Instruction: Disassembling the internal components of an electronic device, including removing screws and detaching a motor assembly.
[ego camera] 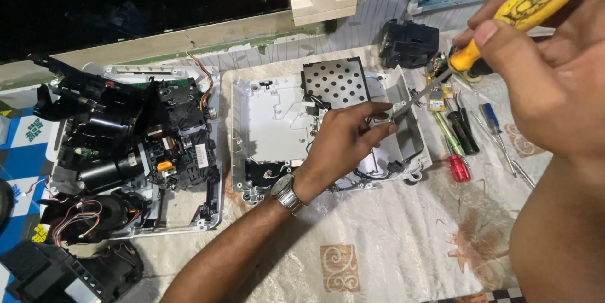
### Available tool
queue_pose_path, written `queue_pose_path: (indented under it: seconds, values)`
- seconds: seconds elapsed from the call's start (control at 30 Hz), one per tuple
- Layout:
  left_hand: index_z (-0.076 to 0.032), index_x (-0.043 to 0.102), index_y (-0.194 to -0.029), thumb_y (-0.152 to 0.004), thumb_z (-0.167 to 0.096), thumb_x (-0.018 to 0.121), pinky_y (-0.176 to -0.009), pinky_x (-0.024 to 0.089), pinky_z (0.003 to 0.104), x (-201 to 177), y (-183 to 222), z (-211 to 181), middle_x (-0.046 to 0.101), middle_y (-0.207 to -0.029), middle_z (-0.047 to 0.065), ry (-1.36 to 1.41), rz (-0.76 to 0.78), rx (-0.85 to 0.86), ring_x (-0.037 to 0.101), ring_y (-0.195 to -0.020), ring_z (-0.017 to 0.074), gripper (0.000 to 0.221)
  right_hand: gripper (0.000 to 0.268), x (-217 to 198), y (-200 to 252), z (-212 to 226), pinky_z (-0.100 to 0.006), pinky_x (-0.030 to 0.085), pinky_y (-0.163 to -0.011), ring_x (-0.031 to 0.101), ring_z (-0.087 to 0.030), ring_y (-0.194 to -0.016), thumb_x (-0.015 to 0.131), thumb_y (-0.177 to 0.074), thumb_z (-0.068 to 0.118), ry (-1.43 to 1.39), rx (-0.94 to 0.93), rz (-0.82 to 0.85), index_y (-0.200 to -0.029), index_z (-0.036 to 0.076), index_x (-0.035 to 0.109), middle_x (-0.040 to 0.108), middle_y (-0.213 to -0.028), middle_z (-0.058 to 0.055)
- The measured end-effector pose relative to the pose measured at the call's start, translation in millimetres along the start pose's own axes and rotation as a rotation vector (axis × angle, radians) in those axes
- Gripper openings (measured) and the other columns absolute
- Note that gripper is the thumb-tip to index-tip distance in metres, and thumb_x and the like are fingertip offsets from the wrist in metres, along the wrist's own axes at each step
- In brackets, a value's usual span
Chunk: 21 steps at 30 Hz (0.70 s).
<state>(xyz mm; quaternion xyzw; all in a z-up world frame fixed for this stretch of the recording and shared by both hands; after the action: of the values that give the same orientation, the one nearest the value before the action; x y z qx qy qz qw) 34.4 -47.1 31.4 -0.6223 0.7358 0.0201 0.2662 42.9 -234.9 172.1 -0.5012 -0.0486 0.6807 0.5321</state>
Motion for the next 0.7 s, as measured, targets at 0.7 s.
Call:
queue_pose_path:
  seconds: [0.7]
  values:
    - [-0.006,0.070,-0.109,-0.099,-0.020,0.064,-0.055,0.065,0.023,-3,-1,16,0.080,-0.091,0.007,0.017,-0.076,0.140,0.076,-0.064,0.0119,0.018,0.017,7,-2,-10,-0.041,0.059,-0.105,0.071,-0.035,-0.116,0.044,-0.118,-0.003,-0.183,0.072,-0.009,-0.129,-0.014,0.051,0.059,-0.116,-0.024]
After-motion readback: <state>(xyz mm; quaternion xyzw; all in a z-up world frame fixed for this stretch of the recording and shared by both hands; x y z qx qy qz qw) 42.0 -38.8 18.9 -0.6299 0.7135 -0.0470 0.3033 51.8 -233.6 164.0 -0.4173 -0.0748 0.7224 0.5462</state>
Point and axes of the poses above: each hand's wrist, its own y-axis away from the middle knuckle, its own x-axis out of the palm, z = x × y, the point moved 3 cm from there along -y, towards the middle knuckle
